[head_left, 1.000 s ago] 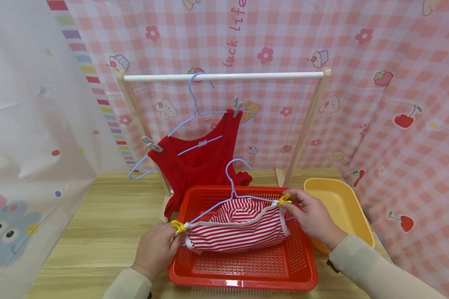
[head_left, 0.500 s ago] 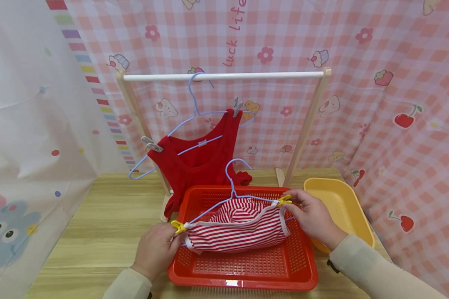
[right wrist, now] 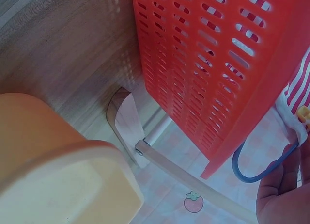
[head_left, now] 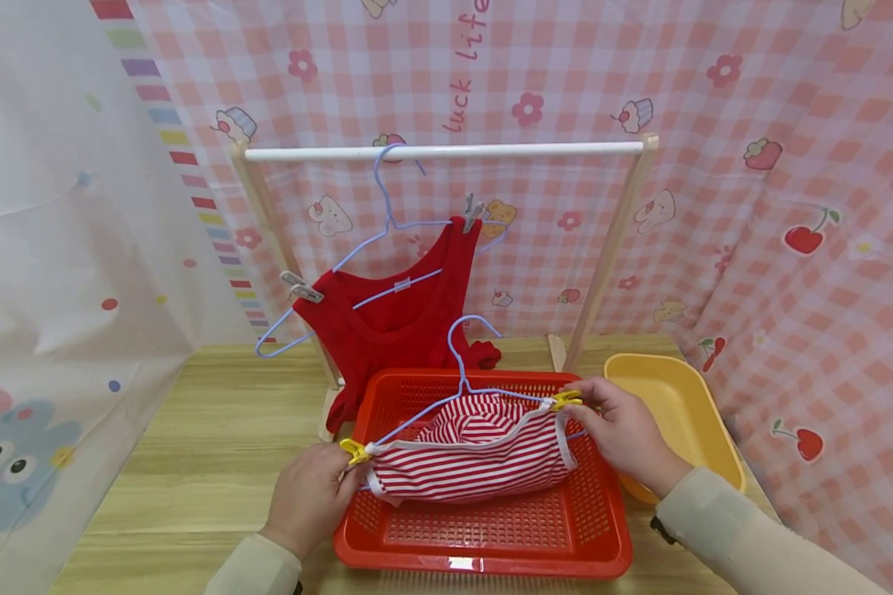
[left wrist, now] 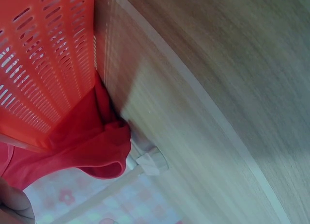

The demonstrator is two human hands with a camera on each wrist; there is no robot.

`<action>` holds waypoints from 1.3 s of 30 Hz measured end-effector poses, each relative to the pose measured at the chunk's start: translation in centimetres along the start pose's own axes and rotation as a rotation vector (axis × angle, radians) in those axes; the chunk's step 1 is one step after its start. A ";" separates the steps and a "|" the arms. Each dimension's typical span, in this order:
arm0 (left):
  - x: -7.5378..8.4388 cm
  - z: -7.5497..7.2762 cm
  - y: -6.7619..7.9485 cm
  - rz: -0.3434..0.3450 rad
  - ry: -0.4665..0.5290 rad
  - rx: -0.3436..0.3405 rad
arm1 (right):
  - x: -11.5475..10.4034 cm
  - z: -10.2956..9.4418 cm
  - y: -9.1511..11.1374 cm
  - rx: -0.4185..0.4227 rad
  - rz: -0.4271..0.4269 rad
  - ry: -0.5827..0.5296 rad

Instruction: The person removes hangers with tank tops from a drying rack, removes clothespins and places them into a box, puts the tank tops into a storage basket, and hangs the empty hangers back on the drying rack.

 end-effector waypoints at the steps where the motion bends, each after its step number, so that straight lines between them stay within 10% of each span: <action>1: 0.0 0.0 0.0 0.000 0.001 0.000 | 0.0 0.0 0.0 0.000 0.001 -0.001; 39: 0.0 0.1 0.0 -0.009 0.010 -0.013 | 0.5 -0.5 0.3 -0.004 0.026 0.013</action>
Point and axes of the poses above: each hand's wrist, its own y-axis away from the middle knuckle, its own z-axis out of the palm, x = y × z, the point moved 7 cm from there along -y, towards the middle knuckle, and after that the axes turned 6 degrees about -x, right-handed, at the moved point
